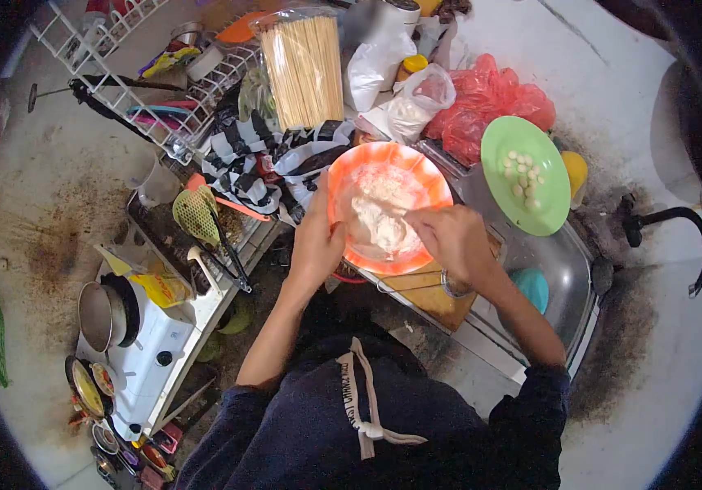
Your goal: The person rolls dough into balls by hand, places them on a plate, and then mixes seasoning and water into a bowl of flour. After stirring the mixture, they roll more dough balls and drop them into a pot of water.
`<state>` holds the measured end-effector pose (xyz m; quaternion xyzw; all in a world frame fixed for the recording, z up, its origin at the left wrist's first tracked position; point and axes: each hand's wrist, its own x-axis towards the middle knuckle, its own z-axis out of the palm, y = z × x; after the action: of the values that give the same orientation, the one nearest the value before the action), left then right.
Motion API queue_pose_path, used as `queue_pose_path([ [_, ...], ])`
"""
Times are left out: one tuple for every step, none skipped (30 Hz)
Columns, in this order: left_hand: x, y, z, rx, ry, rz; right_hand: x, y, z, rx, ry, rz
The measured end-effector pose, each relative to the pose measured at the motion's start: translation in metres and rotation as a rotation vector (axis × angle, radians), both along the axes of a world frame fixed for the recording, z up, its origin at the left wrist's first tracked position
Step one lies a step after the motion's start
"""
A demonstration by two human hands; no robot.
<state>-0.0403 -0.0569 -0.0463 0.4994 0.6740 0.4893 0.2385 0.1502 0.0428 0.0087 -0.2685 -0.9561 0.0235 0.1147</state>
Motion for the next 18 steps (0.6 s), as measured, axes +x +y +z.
queue_pose_path([
  [0.000, 0.001, 0.002, 0.011, -0.002, 0.000, -0.001, -0.003, 0.002, -0.033, 0.123, 0.082],
  [-0.001, 0.001, 0.001, 0.007, -0.003, 0.013, 0.000, -0.009, 0.014, -0.038, 0.122, 0.095],
  [0.000, 0.001, 0.000, -0.006, -0.011, 0.018, 0.004, -0.016, 0.034, -0.003, -0.042, 0.093],
  [0.000, 0.000, -0.002, -0.019, -0.018, 0.018, 0.008, -0.018, 0.044, 0.033, -0.206, 0.088],
  [-0.003, 0.000, -0.006, -0.001, 0.082, -0.003, 0.011, -0.016, 0.041, 0.029, -0.205, 0.090],
  [-0.004, 0.000, -0.008, -0.002, 0.083, -0.005, 0.015, -0.012, 0.036, 0.026, -0.248, 0.094],
  [-0.005, 0.000, -0.010, 0.011, 0.101, -0.014, 0.017, -0.010, 0.031, 0.023, -0.290, 0.097],
  [-0.005, 0.001, -0.010, 0.025, 0.119, -0.020, 0.016, -0.004, 0.026, 0.023, -0.289, 0.095],
  [-0.004, 0.000, -0.008, 0.023, 0.119, -0.021, 0.011, 0.005, 0.020, 0.025, -0.247, 0.074],
  [-0.004, -0.001, -0.004, 0.001, 0.094, -0.030, 0.007, 0.012, 0.013, 0.025, -0.203, 0.052],
  [-0.004, -0.001, -0.001, -0.018, 0.071, -0.039, 0.003, 0.015, 0.004, 0.024, -0.199, 0.052],
  [-0.005, -0.001, -0.002, -0.019, 0.075, -0.039, -0.003, 0.017, -0.006, 0.016, -0.069, 0.070],
  [-0.004, -0.001, -0.003, -0.022, 0.061, -0.034, -0.008, 0.016, -0.010, 0.008, 0.058, 0.088],
  [-0.004, 0.000, -0.005, -0.023, 0.047, -0.031, -0.006, 0.012, -0.008, 0.009, 0.057, 0.085],
  [-0.003, 0.001, -0.006, -0.022, 0.044, -0.033, -0.004, 0.004, -0.002, 0.000, -0.097, 0.070],
  [-0.004, 0.001, -0.007, -0.016, 0.070, -0.029, -0.002, -0.002, 0.004, -0.011, -0.250, 0.056],
  [-0.005, 0.001, -0.008, -0.011, 0.096, -0.024, 0.003, -0.001, 0.011, -0.013, -0.251, 0.055],
  [-0.005, 0.001, -0.007, -0.013, 0.095, -0.023, 0.013, 0.002, 0.020, -0.032, -0.392, 0.056],
])
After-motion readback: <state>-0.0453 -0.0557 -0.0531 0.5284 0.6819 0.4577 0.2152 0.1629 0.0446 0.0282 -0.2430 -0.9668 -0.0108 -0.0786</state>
